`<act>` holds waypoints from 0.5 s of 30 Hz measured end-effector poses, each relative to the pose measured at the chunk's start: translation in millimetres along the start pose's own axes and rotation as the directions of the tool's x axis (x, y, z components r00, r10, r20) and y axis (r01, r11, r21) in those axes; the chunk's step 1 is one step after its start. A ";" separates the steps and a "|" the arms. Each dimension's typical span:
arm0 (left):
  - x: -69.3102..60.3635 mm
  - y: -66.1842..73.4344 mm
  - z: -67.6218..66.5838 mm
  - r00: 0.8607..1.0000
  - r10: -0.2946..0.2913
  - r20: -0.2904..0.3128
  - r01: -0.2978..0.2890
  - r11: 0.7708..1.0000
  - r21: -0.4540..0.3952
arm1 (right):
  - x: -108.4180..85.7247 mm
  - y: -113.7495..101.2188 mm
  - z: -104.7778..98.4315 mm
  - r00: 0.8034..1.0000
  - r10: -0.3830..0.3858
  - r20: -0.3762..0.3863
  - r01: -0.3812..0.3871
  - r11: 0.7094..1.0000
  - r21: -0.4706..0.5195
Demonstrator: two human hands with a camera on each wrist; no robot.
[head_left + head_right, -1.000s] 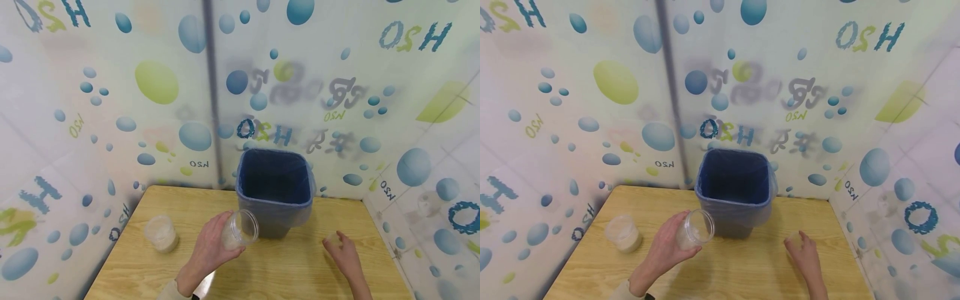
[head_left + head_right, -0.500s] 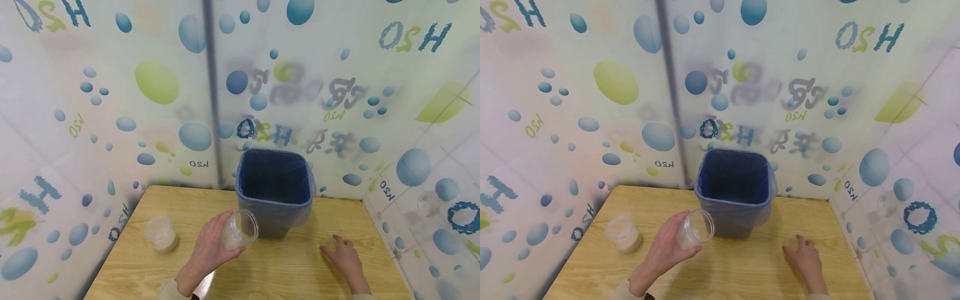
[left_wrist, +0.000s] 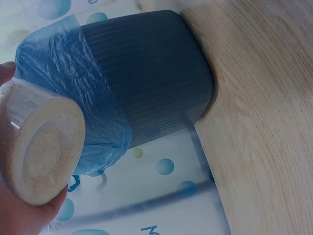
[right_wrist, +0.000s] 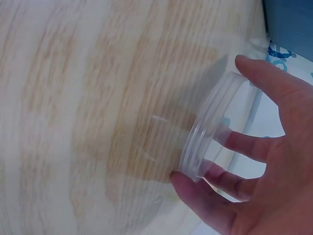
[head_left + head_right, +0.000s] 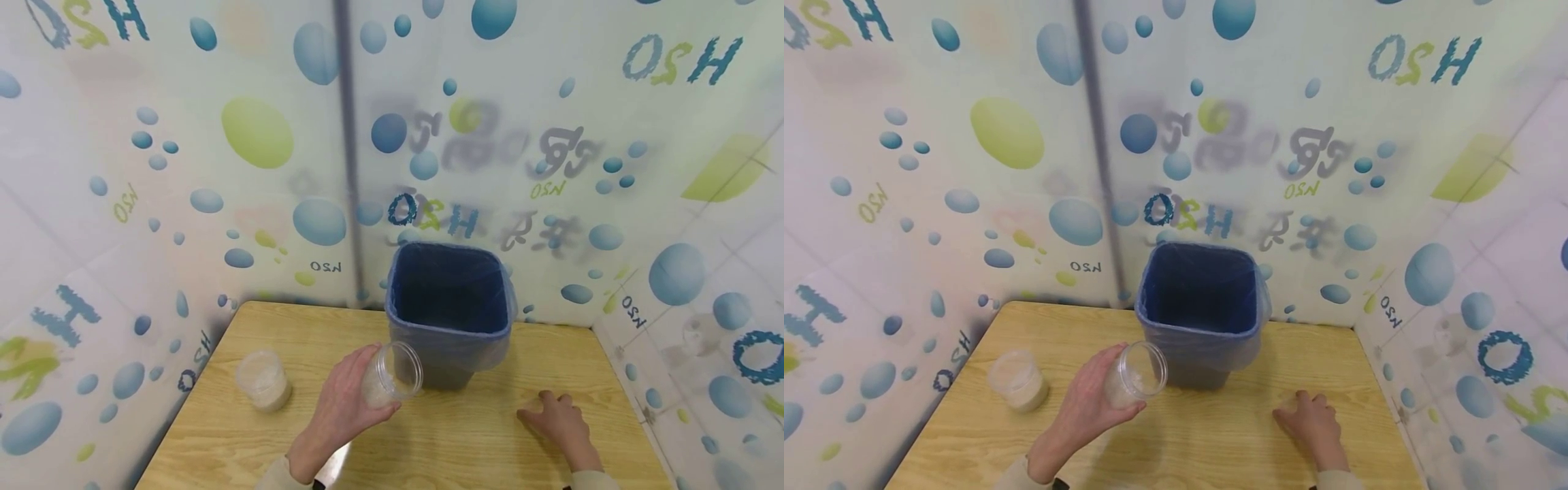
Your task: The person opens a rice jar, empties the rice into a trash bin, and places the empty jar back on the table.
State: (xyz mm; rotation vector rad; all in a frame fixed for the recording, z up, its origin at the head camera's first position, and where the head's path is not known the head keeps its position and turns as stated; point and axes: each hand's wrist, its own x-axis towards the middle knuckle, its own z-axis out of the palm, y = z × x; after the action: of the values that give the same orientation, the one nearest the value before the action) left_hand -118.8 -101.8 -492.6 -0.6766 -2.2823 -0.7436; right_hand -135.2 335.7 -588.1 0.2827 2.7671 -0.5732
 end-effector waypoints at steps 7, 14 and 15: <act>-0.1 -0.9 0.3 1.000 -0.001 -0.001 0.001 1.000 -0.008 | -1.2 -1.4 4.6 0.999 -0.018 -0.032 0.017 0.999 -0.037; -0.2 -1.0 1.0 1.000 -0.009 -0.003 0.008 1.000 -0.011 | -5.0 -3.9 2.8 0.999 -0.020 -0.043 0.018 0.999 -0.049; -0.2 -1.1 1.1 1.000 -0.008 -0.004 0.008 1.000 -0.012 | -5.0 -3.8 2.3 0.999 -0.021 -0.042 0.019 0.999 -0.049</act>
State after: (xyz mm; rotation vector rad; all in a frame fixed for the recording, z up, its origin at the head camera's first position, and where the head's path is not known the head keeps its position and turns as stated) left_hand -119.8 -101.9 -493.7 -0.6713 -2.2801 -0.7630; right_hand -130.9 330.7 -587.1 0.2596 2.8229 -0.5099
